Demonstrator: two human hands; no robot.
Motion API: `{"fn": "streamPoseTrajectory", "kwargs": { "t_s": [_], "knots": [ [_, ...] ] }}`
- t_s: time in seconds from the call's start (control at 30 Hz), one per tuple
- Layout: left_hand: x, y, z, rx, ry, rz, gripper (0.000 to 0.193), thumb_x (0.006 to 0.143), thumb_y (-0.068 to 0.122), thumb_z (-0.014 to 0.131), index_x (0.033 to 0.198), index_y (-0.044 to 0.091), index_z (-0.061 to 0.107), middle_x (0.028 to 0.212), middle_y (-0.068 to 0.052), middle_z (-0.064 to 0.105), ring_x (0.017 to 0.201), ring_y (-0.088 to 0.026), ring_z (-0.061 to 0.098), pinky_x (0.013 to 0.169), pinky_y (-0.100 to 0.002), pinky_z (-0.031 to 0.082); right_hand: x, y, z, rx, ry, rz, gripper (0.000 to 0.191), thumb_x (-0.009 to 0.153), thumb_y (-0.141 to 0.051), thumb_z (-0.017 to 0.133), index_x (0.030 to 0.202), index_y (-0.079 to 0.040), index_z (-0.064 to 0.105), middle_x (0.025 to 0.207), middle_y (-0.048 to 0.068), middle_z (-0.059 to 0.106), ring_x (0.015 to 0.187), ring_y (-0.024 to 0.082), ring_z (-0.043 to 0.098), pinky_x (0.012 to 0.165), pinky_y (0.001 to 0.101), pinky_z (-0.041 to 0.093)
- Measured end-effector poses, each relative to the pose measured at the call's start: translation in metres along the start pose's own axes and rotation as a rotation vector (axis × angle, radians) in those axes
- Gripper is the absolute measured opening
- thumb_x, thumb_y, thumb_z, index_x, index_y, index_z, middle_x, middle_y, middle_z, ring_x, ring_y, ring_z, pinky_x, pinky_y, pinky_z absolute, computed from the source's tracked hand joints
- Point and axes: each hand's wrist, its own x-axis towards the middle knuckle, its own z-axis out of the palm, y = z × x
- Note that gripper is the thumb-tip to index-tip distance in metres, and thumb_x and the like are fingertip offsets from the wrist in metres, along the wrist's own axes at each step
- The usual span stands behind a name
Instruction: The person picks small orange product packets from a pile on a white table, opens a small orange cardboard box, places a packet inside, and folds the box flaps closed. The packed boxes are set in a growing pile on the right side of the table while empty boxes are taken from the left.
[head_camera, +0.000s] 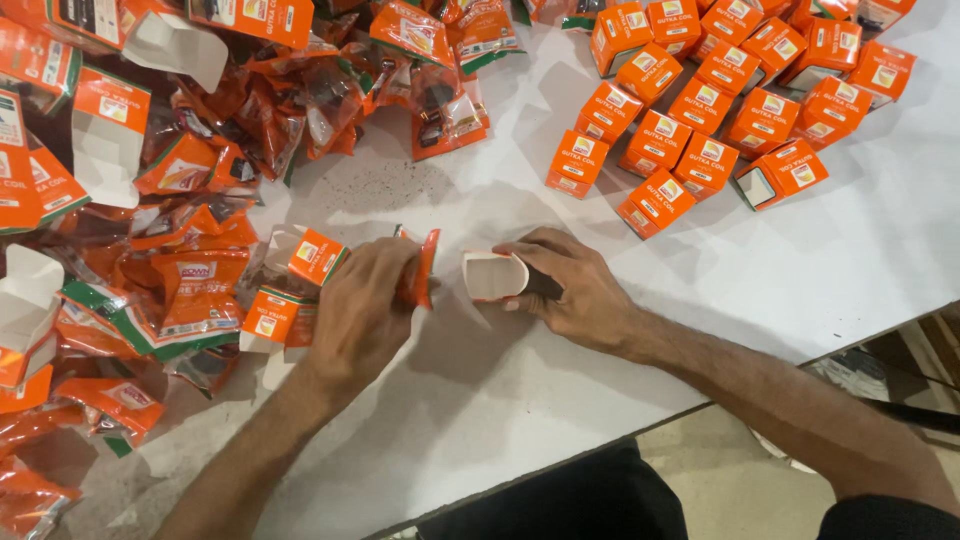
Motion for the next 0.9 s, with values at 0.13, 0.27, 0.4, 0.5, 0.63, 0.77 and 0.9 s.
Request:
{"fn": "streamPoseTrajectory", "kwargs": {
  "t_s": [0.13, 0.27, 0.4, 0.5, 0.63, 0.77, 0.9],
  "knots": [
    [-0.015, 0.013, 0.003, -0.114, 0.242, 0.402, 0.043, 0.092, 0.0, 0.083, 0.121, -0.004, 0.052, 0.12, -0.023, 0.069, 0.111, -0.033, 0.069, 0.088, -0.041, 0.061, 0.0, 0.003, 0.001, 0.001, -0.059, -0.013, 0.06, 0.08, -0.024, 0.086, 0.131, -0.005, 0.063, 0.119, 0.012, 0.067, 0.107, 0.032, 0.067, 0.086, 0.0409, 0.056],
    [-0.015, 0.006, 0.026, 0.002, 0.136, 0.574, 0.041, 0.093, 0.0, 0.078, 0.125, -0.006, 0.053, 0.128, -0.027, 0.07, 0.123, -0.043, 0.064, 0.104, -0.051, 0.057, -0.001, 0.003, 0.004, 0.016, -0.019, -0.111, 0.057, 0.08, -0.02, 0.086, 0.13, -0.003, 0.063, 0.121, 0.014, 0.067, 0.11, 0.034, 0.066, 0.089, 0.0408, 0.057],
    [-0.017, -0.006, 0.038, 0.261, 0.149, 0.535, 0.042, 0.093, 0.009, 0.079, 0.128, 0.006, 0.056, 0.123, -0.017, 0.071, 0.129, -0.046, 0.06, 0.112, -0.074, 0.029, -0.003, 0.002, 0.005, -0.014, -0.011, -0.058, 0.062, 0.077, -0.023, 0.089, 0.127, -0.001, 0.06, 0.12, 0.016, 0.065, 0.106, 0.035, 0.066, 0.086, 0.0419, 0.057],
    [-0.018, -0.004, 0.04, 0.198, 0.02, 0.449, 0.045, 0.094, 0.016, 0.08, 0.135, 0.007, 0.063, 0.121, -0.016, 0.068, 0.14, -0.044, 0.052, 0.119, -0.078, 0.016, -0.003, 0.0, 0.006, -0.029, 0.009, -0.085, 0.06, 0.078, -0.022, 0.088, 0.126, -0.001, 0.061, 0.121, 0.016, 0.065, 0.108, 0.037, 0.064, 0.087, 0.0426, 0.056],
    [-0.012, 0.008, 0.046, 0.057, 0.019, 0.217, 0.048, 0.087, 0.022, 0.08, 0.131, 0.017, 0.062, 0.143, -0.017, 0.047, 0.149, -0.045, 0.026, 0.122, -0.074, 0.01, -0.002, -0.003, 0.005, -0.04, 0.0, -0.095, 0.061, 0.079, -0.023, 0.088, 0.129, -0.001, 0.06, 0.118, 0.016, 0.064, 0.107, 0.036, 0.064, 0.087, 0.044, 0.055],
    [-0.002, 0.021, 0.05, 0.059, 0.019, 0.07, 0.039, 0.079, 0.014, 0.081, 0.114, 0.021, 0.064, 0.151, -0.019, 0.03, 0.147, -0.051, 0.022, 0.118, -0.069, 0.019, -0.002, -0.008, 0.003, -0.054, 0.015, -0.136, 0.064, 0.08, -0.02, 0.086, 0.134, 0.0, 0.058, 0.12, 0.017, 0.064, 0.108, 0.038, 0.062, 0.088, 0.0457, 0.054],
    [0.009, 0.024, 0.051, -0.347, 0.029, -0.348, 0.035, 0.087, 0.007, 0.077, 0.119, 0.004, 0.064, 0.144, -0.019, 0.041, 0.12, -0.029, 0.058, 0.094, -0.043, 0.055, -0.003, -0.007, 0.005, -0.096, 0.006, -0.089, 0.066, 0.08, -0.022, 0.086, 0.134, 0.0, 0.056, 0.12, 0.019, 0.063, 0.107, 0.04, 0.062, 0.086, 0.0465, 0.053]
  ]
}}
